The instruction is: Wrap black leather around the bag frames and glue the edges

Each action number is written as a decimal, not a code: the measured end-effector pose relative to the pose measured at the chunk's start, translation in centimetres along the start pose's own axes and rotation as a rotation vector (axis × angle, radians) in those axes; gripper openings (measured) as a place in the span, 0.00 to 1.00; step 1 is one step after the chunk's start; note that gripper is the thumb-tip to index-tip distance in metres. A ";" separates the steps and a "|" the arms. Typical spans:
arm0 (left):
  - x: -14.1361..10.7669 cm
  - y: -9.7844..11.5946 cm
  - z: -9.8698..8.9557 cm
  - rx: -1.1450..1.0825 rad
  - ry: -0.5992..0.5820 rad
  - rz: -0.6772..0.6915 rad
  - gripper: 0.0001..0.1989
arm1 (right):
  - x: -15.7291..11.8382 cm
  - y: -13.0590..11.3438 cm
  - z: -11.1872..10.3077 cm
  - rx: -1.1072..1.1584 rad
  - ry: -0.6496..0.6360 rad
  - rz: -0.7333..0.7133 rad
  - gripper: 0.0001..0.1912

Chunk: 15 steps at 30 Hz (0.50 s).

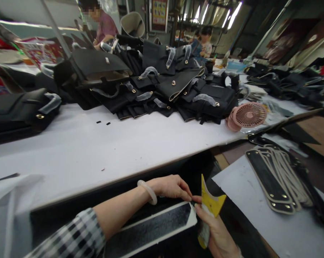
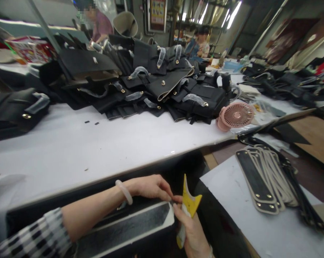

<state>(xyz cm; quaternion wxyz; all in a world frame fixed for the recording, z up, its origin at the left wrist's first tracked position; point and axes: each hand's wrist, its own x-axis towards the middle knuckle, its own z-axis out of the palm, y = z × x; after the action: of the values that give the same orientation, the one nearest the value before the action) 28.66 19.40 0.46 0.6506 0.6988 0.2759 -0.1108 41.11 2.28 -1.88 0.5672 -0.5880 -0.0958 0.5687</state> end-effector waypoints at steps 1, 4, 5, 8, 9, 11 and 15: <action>0.1 0.0 0.0 0.007 -0.009 -0.001 0.15 | -0.1 0.1 -0.1 0.004 -0.005 0.036 0.25; -0.1 0.2 0.3 0.056 -0.005 0.014 0.14 | -0.5 0.3 -0.5 -0.061 -0.005 0.088 0.25; -0.3 0.3 0.4 0.082 0.009 0.025 0.13 | -0.6 0.4 -0.7 -0.123 0.005 0.065 0.24; -0.9 0.8 0.8 0.159 0.059 0.071 0.11 | -0.3 0.7 -1.3 -0.363 0.046 -0.038 0.24; -1.0 0.9 0.9 0.177 0.071 0.087 0.10 | -0.1 0.8 -1.5 -0.440 0.059 -0.065 0.25; -1.1 1.0 0.9 0.203 0.090 0.117 0.10 | 0.3 0.8 -1.4 -0.556 0.091 -0.108 0.26; -1.0 0.8 0.9 0.232 0.125 0.136 0.10 | 0.6 0.2 -0.5 -0.607 0.101 -0.174 0.24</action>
<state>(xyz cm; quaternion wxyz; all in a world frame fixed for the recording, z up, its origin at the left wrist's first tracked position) 28.44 18.33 1.51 0.5528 0.7920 0.2533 -0.0539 41.61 2.36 -2.47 0.4166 -0.7474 -0.2826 0.4335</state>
